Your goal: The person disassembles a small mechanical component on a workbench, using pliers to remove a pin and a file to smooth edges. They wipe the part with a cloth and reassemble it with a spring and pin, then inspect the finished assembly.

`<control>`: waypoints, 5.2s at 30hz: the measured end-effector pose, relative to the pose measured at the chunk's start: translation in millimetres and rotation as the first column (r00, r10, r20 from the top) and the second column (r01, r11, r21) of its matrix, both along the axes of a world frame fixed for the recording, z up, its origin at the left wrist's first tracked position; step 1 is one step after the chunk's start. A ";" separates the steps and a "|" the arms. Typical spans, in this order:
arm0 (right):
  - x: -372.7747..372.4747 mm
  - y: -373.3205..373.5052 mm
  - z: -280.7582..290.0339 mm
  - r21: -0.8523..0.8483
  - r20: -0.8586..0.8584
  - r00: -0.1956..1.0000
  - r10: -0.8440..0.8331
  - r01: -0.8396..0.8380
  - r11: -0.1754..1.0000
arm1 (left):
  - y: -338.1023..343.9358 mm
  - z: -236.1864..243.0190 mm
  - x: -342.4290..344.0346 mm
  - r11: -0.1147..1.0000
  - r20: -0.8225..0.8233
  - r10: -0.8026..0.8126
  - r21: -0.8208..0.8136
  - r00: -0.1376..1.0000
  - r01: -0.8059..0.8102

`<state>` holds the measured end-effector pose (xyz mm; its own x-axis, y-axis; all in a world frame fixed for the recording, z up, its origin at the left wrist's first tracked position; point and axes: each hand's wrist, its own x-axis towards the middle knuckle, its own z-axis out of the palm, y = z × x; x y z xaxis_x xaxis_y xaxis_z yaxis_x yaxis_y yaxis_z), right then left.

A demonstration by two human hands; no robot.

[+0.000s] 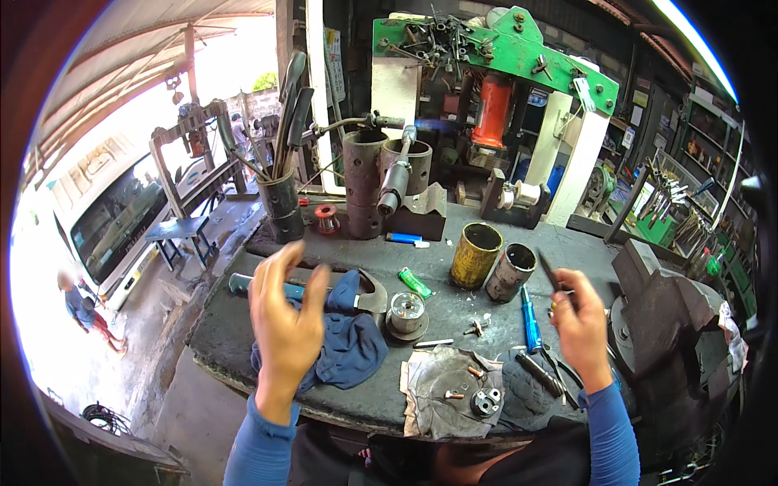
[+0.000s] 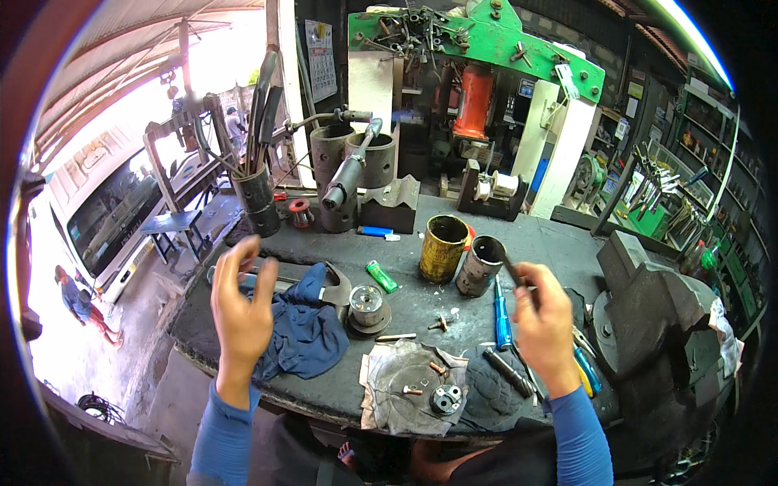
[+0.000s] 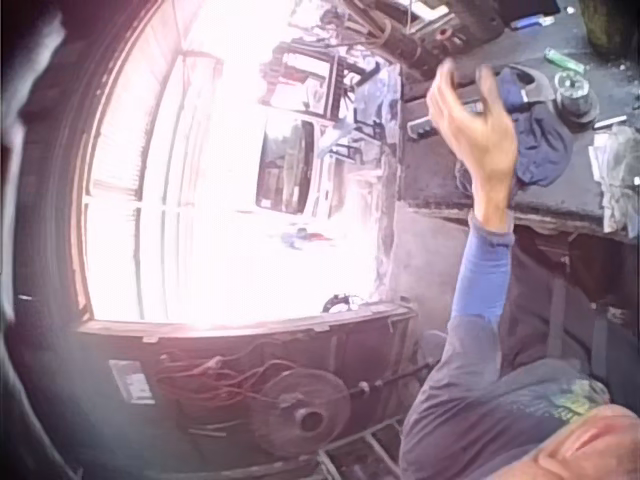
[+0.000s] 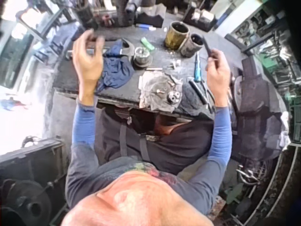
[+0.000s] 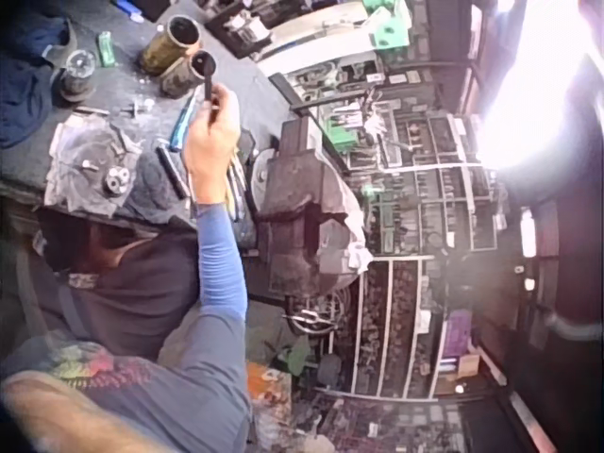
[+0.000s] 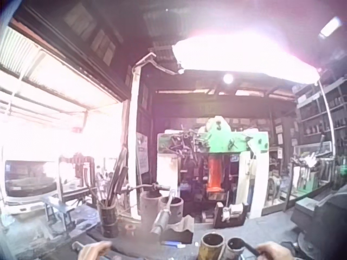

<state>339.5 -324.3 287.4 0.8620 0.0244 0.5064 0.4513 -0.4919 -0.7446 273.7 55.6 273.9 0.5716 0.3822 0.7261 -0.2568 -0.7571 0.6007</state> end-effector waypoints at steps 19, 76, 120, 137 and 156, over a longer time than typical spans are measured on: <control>-40.0 -19.9 -14.4 -0.200 0.139 0.982 0.129 -0.100 0.975 | -33.3 84.3 128.2 0.995 -0.333 -0.088 0.006 0.939 0.095; 13.1 -58.3 80.4 -0.043 -0.161 0.984 0.076 -0.084 0.996 | -19.0 -75.6 12.7 0.979 -0.031 -0.180 0.091 0.983 0.182; -172.0 -52.6 -34.1 0.069 0.022 0.999 0.046 -0.048 0.996 | -154.1 -50.3 -57.9 0.552 -0.092 -0.833 -0.114 0.545 0.826; -176.9 -46.2 -31.0 -0.007 0.081 0.997 -0.003 0.004 1.000 | -145.3 -52.2 -61.7 0.483 -0.082 -0.869 -0.356 0.488 0.800; -176.2 -45.2 -34.0 0.071 0.066 0.998 -0.002 -0.003 0.997 | -151.2 -55.7 -60.7 0.482 -0.090 -0.869 -0.378 0.487 0.790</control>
